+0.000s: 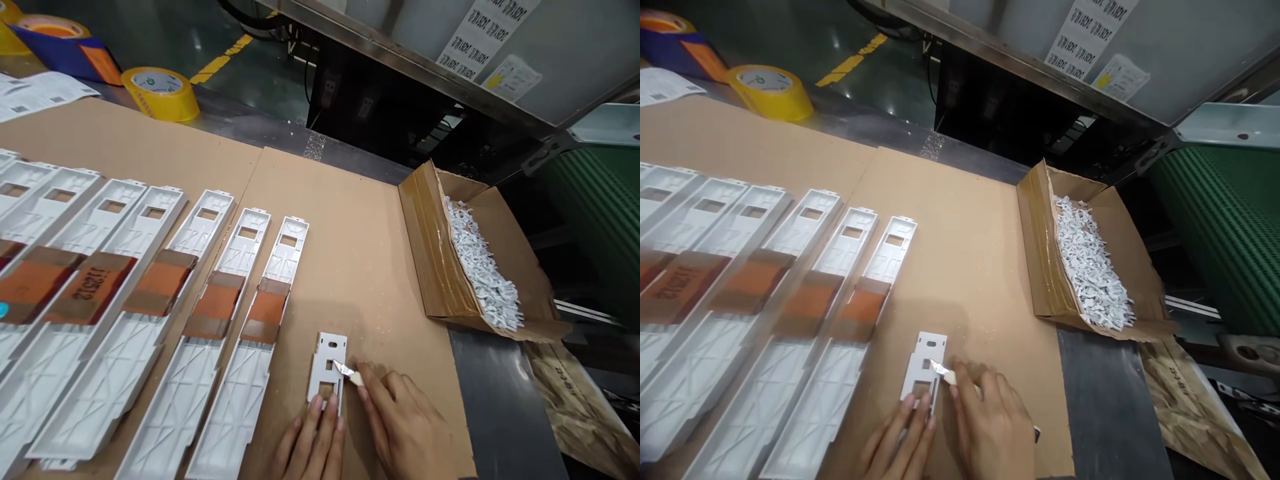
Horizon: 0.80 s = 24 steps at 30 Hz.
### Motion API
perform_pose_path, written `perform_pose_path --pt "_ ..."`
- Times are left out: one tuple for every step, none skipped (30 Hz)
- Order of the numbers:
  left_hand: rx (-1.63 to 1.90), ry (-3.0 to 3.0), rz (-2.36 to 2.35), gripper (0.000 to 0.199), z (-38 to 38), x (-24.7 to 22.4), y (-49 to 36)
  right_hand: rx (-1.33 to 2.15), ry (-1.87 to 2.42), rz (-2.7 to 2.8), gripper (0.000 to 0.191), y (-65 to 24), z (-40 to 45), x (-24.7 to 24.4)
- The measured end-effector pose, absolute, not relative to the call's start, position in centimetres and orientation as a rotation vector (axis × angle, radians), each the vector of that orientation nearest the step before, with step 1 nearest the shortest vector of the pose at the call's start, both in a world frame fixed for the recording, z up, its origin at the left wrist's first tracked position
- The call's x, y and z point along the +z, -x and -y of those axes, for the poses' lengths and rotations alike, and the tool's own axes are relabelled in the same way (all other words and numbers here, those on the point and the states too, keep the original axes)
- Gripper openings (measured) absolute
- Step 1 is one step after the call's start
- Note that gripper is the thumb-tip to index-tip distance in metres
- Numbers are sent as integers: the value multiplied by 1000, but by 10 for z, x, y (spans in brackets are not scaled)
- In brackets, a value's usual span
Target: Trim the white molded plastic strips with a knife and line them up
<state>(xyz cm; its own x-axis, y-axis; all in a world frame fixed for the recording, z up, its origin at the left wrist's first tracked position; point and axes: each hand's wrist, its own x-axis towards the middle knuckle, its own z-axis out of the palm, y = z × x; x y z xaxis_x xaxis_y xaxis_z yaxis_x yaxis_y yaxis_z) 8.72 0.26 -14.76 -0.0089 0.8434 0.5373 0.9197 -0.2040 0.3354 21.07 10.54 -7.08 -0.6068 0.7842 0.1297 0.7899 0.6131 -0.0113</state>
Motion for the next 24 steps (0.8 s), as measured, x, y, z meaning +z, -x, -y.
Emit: perform_pose_path --pt "-1000 2127 1898 34 -3 -147 -87 -68 1323 2716 34 -211 -105 -71" --pt "-997 2128 1890 33 -3 -147 -86 -67 1318 2720 34 -211 -106 -71" --pt "-993 2130 1881 33 -4 -146 -85 -64 1313 2726 34 -211 -106 -71" --pt "-989 2133 1874 32 -4 -146 -85 -64 1311 2732 34 -211 -106 -71" --pt "-985 2134 1869 32 -5 -145 -84 -70 1310 2733 34 -211 -106 -71" --pt "-982 2136 1865 31 -5 -145 -84 -70 1309 2739 34 -210 -106 -71" --pt "-979 2138 1865 31 -6 -144 -83 -75 1309 2742 34 -210 -107 -71" --pt "-980 2136 1868 32 -6 -144 -83 -84 1309 2742 34 -210 -107 -71" --pt "-981 2134 1871 32 -6 -144 -83 -92 1308 2739 34 -210 -107 -71" --pt "-983 2131 1871 32 -6 -144 -83 -98 1307 2734 34 -210 -107 -71" --pt "-987 2127 1870 32 -6 -144 -84 -101 1304 2732 34 -210 -107 -72" --pt "-992 2121 1869 33 -6 -145 -84 -104 1300 2729 34 -210 -108 -72" --pt "-995 2115 1866 34 -6 -145 -84 -107 1298 2726 34 -210 -108 -72" --pt "-996 2108 1863 35 -6 -145 -85 -108 1297 2726 34 -210 -109 -72" --pt "-996 2103 1861 36 -6 -145 -85 -113 1298 2725 34 -210 -109 -72" --pt "-997 2100 1862 36 -6 -145 -85 -116 1299 2724 34 -210 -110 -72" --pt "-999 2097 1863 36 -6 -145 -85 -120 1299 2722 34 -210 -110 -72" --pt "-1002 2094 1866 36 -7 -145 -86 -123 1297 2721 35 -210 -111 -72" --pt "-1007 2093 1869 36 -7 -145 -86 -126 1293 2722 35 -210 -111 -72" --pt "-1010 2092 1871 36 -7 -145 -86 -127 1286 2725 35 -210 -111 -72" --pt "-1011 2091 1872 37 -7 -145 -86 -128 1280 2730 35 -210 -111 -73" --pt "-1008 2091 1872 38 -7 -145 -86 -127 1278 2738 35 -210 -110 -73" --pt "-1003 2094 1874 37 -7 -145 -86 -125 1280 2752 34 -211 -110 -72" --pt "-996 2098 1878 36 -7 -145 -86 -122 1284 2772 33 -212 -110 -72"
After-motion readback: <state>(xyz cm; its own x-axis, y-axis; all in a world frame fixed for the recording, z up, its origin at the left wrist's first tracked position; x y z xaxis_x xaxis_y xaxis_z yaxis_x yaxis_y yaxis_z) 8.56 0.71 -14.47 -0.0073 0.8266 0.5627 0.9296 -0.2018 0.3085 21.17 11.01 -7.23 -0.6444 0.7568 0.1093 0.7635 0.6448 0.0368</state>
